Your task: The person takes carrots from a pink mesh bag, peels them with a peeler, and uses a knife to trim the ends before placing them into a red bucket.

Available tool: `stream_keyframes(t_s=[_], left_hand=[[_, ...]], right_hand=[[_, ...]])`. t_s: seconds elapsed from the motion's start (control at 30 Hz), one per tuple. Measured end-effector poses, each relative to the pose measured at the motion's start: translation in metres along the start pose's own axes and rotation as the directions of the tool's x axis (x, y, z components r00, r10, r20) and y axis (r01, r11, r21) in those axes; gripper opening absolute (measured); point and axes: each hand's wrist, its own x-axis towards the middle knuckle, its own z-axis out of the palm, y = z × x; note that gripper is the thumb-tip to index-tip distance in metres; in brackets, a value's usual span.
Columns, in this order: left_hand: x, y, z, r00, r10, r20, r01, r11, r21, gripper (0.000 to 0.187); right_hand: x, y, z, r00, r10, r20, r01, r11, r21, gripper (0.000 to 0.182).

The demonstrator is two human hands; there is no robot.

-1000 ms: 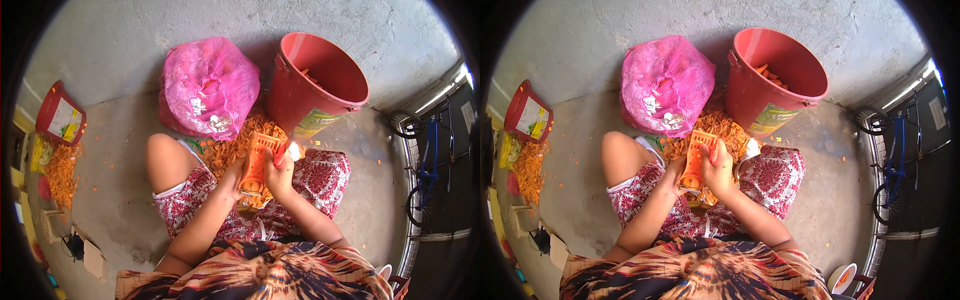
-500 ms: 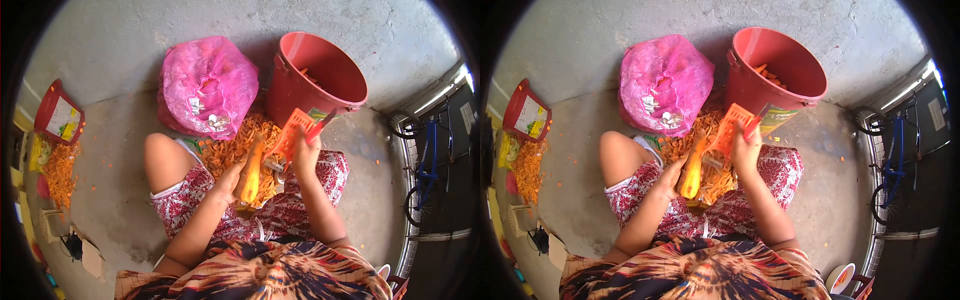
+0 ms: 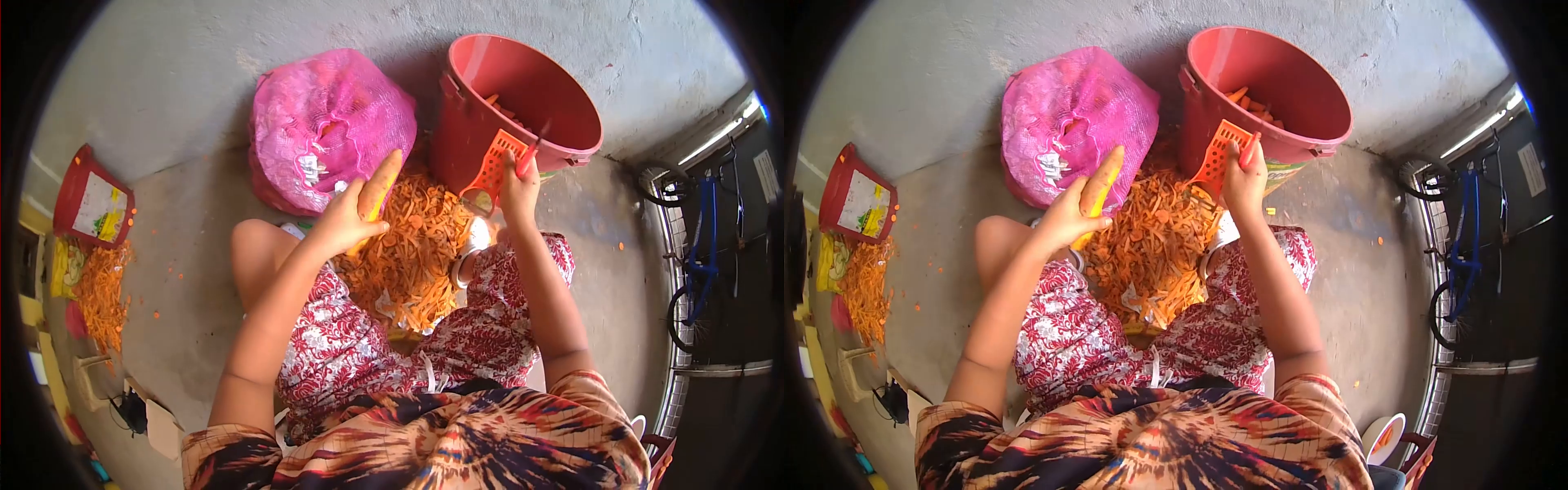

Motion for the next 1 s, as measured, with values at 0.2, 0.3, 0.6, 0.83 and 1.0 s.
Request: stream_keyframes(t_s=[0.2,0.3,0.6,0.83,1.0], left_hand=[[0.018,-0.062,0.033,0.998,-0.068,-0.020,0.070,0.978,0.195,0.069],[0.024,-0.056,0.040,0.977,-0.189,0.103,0.168,0.968,0.185,0.063],[0.043,-0.049,0.054,0.824,-0.433,0.366,0.561,0.534,-0.632,0.035],[0.051,-0.055,0.063,0.731,-0.429,0.531,0.676,0.347,-0.650,0.034],[0.057,-0.043,0.064,0.756,-0.403,0.516,0.650,0.372,-0.662,0.039]], right_hand=[[-0.012,0.042,0.008,0.991,-0.060,0.117,0.091,0.955,-0.282,0.018],[-0.010,0.032,0.010,0.986,0.016,0.168,0.043,0.938,-0.344,0.019],[0.001,0.045,0.023,0.902,0.333,0.275,-0.275,0.934,-0.229,0.024],[0.005,0.050,0.025,0.669,0.538,0.513,-0.629,0.777,0.005,0.023],[0.005,0.042,0.031,0.572,0.536,0.621,-0.744,0.658,0.118,0.024]])
